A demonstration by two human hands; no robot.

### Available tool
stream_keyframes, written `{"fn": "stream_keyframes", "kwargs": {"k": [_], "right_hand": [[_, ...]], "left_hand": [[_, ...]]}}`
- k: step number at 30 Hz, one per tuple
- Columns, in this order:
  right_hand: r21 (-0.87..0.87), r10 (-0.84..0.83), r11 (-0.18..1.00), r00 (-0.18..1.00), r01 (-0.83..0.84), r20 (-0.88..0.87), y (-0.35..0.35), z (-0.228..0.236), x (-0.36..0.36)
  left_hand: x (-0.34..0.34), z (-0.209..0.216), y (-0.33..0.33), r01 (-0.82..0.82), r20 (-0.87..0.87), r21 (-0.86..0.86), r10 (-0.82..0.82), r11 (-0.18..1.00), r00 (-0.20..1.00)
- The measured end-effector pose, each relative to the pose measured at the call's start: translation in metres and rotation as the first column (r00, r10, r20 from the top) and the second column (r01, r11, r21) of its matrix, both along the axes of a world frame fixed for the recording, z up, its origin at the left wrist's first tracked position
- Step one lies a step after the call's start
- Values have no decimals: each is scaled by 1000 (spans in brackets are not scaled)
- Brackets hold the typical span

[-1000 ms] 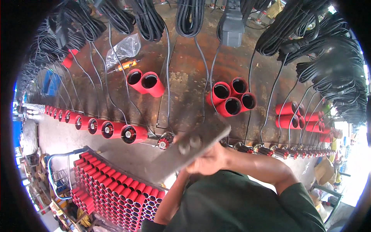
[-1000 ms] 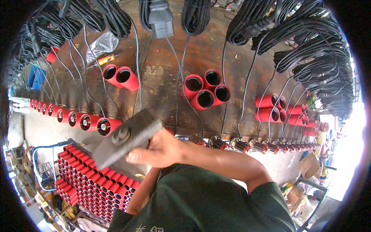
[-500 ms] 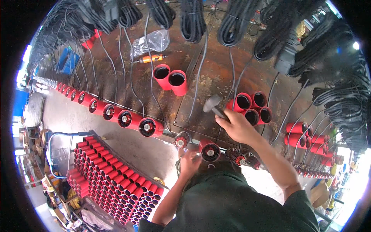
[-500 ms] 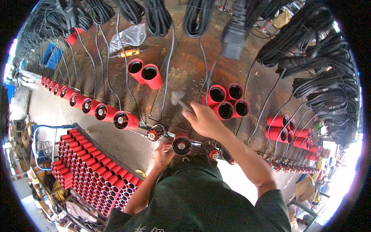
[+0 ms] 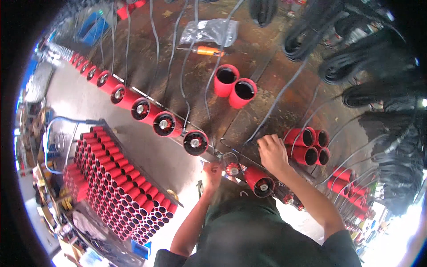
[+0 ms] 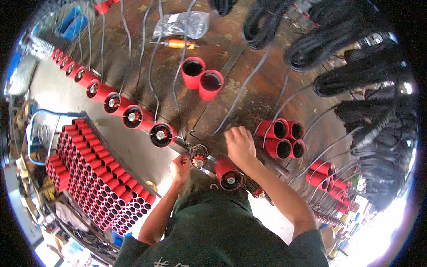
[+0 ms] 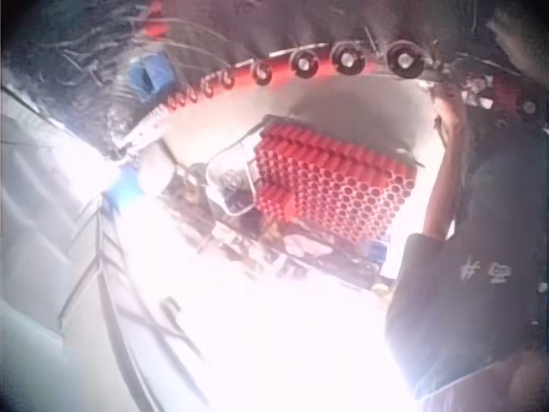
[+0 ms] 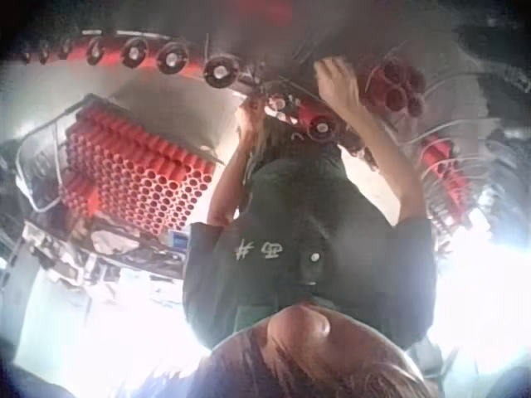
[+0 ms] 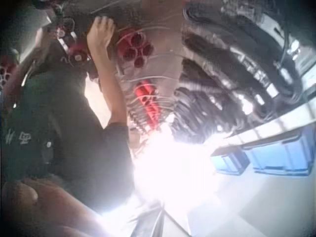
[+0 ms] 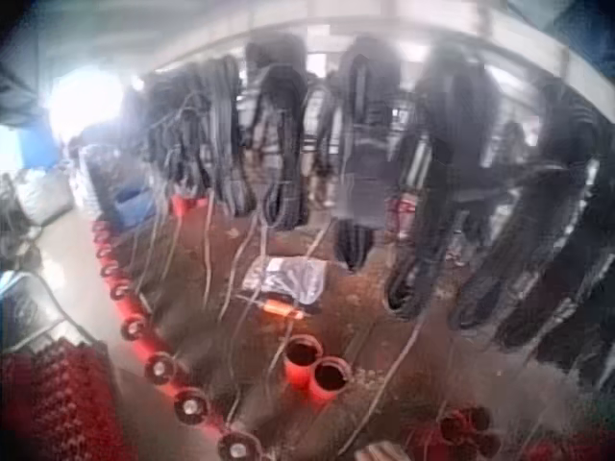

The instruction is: The person assembles industrial cables by inserting metal components into red cylindrical housings using a mallet.

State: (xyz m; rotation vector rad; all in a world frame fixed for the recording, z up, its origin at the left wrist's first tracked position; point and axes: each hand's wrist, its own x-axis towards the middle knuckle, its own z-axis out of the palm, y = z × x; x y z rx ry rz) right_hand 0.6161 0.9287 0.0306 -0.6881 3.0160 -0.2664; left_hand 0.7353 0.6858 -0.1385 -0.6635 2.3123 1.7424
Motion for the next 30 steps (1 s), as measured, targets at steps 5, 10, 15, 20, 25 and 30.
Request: {"fn": "stream_keyframes", "kwargs": {"k": [5, 10, 15, 20, 25, 30], "right_hand": [[-121, 368, 922, 930, -367, -15, -57, -9, -31], [-39, 309, 949, 893, -314, 329, -70, -68, -52], [12, 258, 951, 809, -310, 528, -68, -79, -62], [-124, 232, 973, 792, -197, 564, -71, -81, -61], [-88, 285, 950, 717, -299, 636, -83, -83, -66], [53, 317, 887, 687, -460, 654, -89, -98, -67]], "left_hand": [[-11, 9, 2, 9, 38, -8, -9, 1000, 999], [-19, 17, -3, 67, -25, -151, -71, 986, 997], [-24, 19, -6, 100, 70, -110, -93, 989, 993], [-28, 27, -3, 153, 89, -198, -137, 968, 986], [-29, 37, 1, 194, 74, -354, -179, 915, 981], [-29, 25, -1, 221, 14, -413, -237, 883, 971]]}}
